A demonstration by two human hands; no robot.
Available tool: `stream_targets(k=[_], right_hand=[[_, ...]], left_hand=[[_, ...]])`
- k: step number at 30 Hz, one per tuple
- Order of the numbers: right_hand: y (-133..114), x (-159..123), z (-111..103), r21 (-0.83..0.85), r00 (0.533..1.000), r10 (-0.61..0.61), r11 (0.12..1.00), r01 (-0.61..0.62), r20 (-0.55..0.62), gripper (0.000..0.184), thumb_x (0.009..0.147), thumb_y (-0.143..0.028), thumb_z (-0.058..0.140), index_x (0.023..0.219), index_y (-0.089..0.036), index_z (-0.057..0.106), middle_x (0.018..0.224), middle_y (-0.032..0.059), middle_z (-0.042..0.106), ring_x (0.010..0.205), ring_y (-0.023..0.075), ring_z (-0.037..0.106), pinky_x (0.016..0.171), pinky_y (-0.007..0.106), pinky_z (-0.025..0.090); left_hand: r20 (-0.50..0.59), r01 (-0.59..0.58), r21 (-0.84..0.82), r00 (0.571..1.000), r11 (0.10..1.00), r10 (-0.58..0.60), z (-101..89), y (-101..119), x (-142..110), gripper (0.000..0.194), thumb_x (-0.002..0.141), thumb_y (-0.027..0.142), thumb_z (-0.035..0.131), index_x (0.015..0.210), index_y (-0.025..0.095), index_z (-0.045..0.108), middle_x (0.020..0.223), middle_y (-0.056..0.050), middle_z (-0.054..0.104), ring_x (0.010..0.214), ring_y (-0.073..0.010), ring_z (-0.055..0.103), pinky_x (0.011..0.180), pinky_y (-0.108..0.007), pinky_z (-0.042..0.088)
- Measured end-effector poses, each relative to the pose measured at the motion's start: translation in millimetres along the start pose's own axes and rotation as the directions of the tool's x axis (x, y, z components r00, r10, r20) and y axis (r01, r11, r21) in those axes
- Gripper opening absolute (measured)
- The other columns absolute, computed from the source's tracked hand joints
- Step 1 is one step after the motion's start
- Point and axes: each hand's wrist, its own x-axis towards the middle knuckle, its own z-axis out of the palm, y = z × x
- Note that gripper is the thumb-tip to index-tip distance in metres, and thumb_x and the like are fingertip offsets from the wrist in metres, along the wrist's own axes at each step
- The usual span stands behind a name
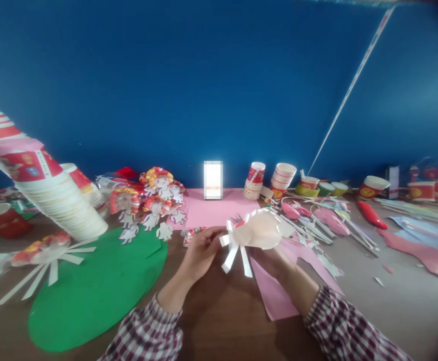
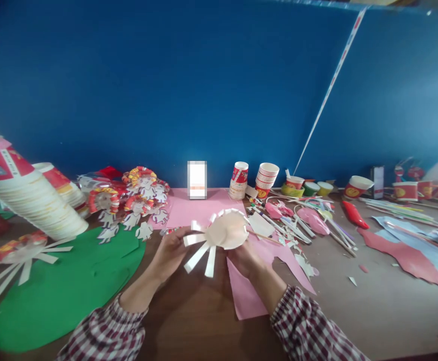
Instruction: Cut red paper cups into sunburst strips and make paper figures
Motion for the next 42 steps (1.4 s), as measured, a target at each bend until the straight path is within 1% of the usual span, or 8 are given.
stream_targets(k=[12,18,27,30,32,36,39,42], right_hand=[[-6,-3,16,0.059,0.986,0.166,0.985,-0.164,-0.018,0.026,0.075,-0.037,0.071,0.099,-0.026,0.068,0.099,0.0051,0.07,0.088,0.0232,0.064,0.082,0.037,0.051],[-6,-1,15,-0.196,0.978,0.019,0.979,-0.061,-0.207,0.031,0.082,-0.05,0.06,0.096,-0.023,0.065,0.088,0.0059,0.068,0.079,0.0213,0.061,0.071,0.033,0.051],[2,-3,10,-0.271,0.976,0.042,0.957,-0.1,-0.211,0.033,0.083,-0.054,0.057,0.079,-0.022,0.062,0.076,0.0013,0.063,0.07,0.0173,0.057,0.065,0.029,0.047],[2,-1,9,-0.081,0.959,0.132,0.984,-0.157,-0.252,0.029,0.083,-0.052,0.058,0.082,-0.023,0.062,0.082,0.004,0.065,0.071,0.0187,0.059,0.062,0.031,0.049],[3,2,6,-0.028,0.938,0.141,0.987,-0.157,-0.315,0.028,0.082,-0.051,0.058,0.081,-0.023,0.061,0.082,0.005,0.065,0.071,0.0192,0.06,0.06,0.031,0.051],[6,4,3,-0.142,0.932,0.084,0.98,-0.142,-0.353,0.028,0.085,-0.051,0.053,0.082,-0.024,0.061,0.083,0.0062,0.067,0.069,0.0204,0.062,0.056,0.031,0.051],[4,3,6,-0.289,0.945,-0.004,0.952,-0.097,-0.328,0.027,0.088,-0.048,0.049,0.083,-0.025,0.062,0.086,0.0076,0.068,0.072,0.0214,0.063,0.057,0.031,0.051],[3,2,8,-0.393,0.938,-0.125,0.919,-0.013,-0.322,0.03,0.089,-0.048,0.047,0.076,-0.023,0.059,0.076,0.0054,0.065,0.067,0.0198,0.06,0.058,0.03,0.049]], left_hand=[[0.07,0.316,-0.242,0.949,0.917,-0.308,-3.0,10,-1,0.036,0.071,0.035,0.076,0.1,0.014,0.071,0.092,-0.008,0.072,0.071,-0.0151,0.064,0.067,-0.026,0.048],[-0.052,0.165,-0.426,0.977,0.89,-0.206,-7.6,18,-1,0.049,0.078,0.054,0.064,0.108,0.014,0.065,0.107,-0.012,0.068,0.096,-0.0236,0.064,0.082,-0.034,0.051],[0.148,0.214,-0.084,0.968,0.973,-0.201,-8.7,12,-2,0.037,0.081,0.045,0.064,0.103,0.016,0.068,0.102,-0.01,0.07,0.097,-0.0242,0.064,0.084,-0.035,0.05],[-0.143,-0.025,0.075,0.989,0.997,0.036,-5.8,9,-3,0.033,0.087,0.043,0.054,0.1,0.016,0.067,0.093,-0.009,0.07,0.09,-0.0219,0.065,0.082,-0.036,0.051],[-0.32,-0.237,0.317,0.885,0.919,0.339,-4.5,9,-7,0.025,0.089,0.035,0.052,0.1,0.016,0.066,0.093,-0.009,0.069,0.087,-0.0198,0.064,0.082,-0.035,0.051],[-0.076,-0.524,0.613,0.707,0.592,0.703,0.6,12,-17,0.02,0.087,0.014,0.053,0.102,0.018,0.066,0.098,-0.008,0.069,0.095,-0.0182,0.063,0.089,-0.031,0.049],[0.163,-0.599,0.544,0.763,0.588,0.626,6.4,15,-21,0.024,0.088,0.015,0.052,0.108,0.018,0.066,0.102,-0.009,0.07,0.099,-0.0184,0.064,0.09,-0.029,0.048],[0.199,-0.406,0.391,0.913,0.826,0.355,8.9,23,-23,0.032,0.095,0.031,0.041,0.11,0.017,0.066,0.107,-0.01,0.07,0.101,-0.0212,0.063,0.091,-0.032,0.047]])
